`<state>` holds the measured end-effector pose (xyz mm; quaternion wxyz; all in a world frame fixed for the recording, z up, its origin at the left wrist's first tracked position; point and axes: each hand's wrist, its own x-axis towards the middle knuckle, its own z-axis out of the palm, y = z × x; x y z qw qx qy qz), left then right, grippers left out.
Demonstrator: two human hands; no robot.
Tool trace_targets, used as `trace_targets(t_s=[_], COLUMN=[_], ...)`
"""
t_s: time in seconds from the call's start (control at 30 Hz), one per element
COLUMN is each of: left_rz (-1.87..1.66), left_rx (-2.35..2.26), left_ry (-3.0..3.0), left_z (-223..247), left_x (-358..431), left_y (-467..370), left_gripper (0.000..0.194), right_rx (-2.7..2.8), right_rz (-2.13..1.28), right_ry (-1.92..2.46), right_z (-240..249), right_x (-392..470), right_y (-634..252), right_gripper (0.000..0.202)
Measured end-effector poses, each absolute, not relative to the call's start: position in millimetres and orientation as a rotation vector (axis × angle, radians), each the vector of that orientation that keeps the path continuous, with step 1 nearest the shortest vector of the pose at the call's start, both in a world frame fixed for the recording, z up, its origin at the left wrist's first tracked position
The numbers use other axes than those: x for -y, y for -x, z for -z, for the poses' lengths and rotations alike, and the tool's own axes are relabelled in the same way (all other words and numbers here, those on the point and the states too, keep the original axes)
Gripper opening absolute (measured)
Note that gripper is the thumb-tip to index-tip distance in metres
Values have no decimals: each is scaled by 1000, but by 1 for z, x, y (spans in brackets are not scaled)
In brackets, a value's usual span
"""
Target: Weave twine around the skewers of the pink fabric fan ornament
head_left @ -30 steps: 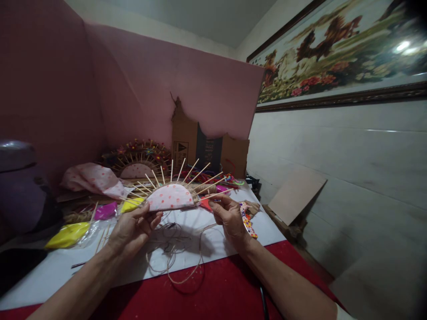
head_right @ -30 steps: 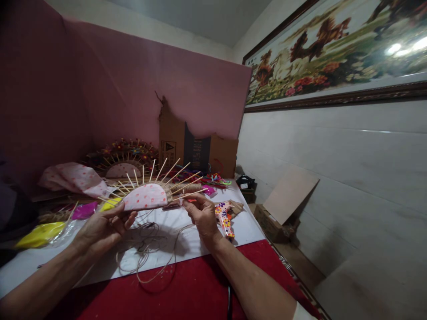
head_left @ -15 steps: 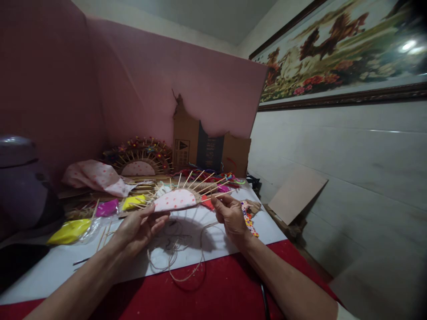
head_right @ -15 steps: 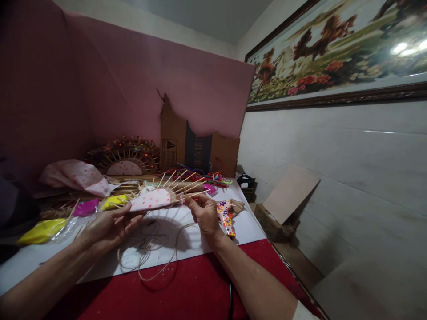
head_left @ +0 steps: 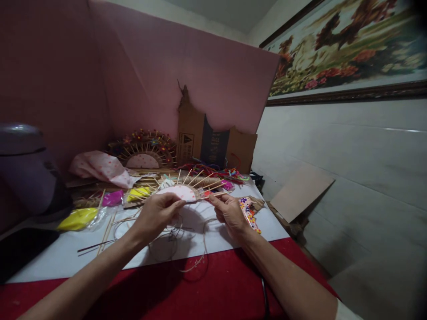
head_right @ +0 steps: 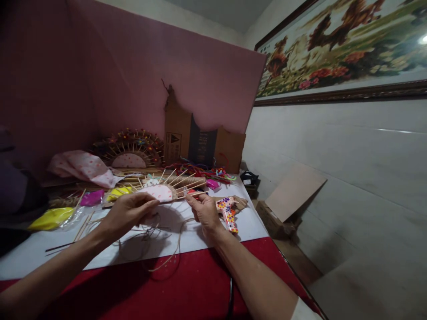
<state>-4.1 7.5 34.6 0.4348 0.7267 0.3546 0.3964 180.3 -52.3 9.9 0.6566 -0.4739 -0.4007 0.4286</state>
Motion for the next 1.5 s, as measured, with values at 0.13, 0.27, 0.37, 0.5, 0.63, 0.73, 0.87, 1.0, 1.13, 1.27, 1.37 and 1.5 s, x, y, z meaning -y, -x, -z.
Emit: trace_targets(t_s=[0.13, 0.27, 0.37, 0.5, 0.63, 0.73, 0.87, 1.0, 1.13, 1.27, 1.37, 1.5], left_rz=[-1170, -1041, -1027, -1161, -1202, -1320, -1411, -1463, -1487, -1502, -1477, -1400], left_rx=[-621, -477, -433, -498, -643, -633, -585, -584, -601, -605, -620, -654], left_ry=[-2014, -2331, -2576, -2726, -2725, -2634, -2617, -2750, -2863, -2906, -2895, -2735], left_z=[-51, -54, -47, -36, -26, -18, -8, -8, -14, -16, -11, -1], left_x=[-8, -13, -17, -23, -25, -24, -22, -20, -17, -15, -17, -22], left_y=[-20, -38, -45, -47, -43, -41, -39, -37, -36, -37, -39, -40], left_gripper=[22, 36, 27, 16, 15, 12, 10, 10, 14, 15, 15, 13], right_rx=[977, 1020, 1043, 1087, 1083, 1063, 1016, 1028, 1071, 1143, 1270, 1381], right_rz=[-999, -965, -964, -958, -901, -892, -990, -1093, -1082, -998, -869, -701], right_ry=[1074, 1095, 1094, 1099, 1156, 1188, 1148, 1096, 1086, 1145, 1202, 1275], right_z=[-7, -6, -4, -1, 0, 0, -2, -6, -5, 1, 5, 9], right_x=[51, 50, 48, 44, 45, 46, 49, 52, 52, 50, 48, 47], right_y=[-178, -179, -181, -183, -183, -182, -180, -177, -176, -175, -174, -174], right_gripper=[33, 36, 37, 39, 38, 37, 35, 29, 24, 21, 20, 18])
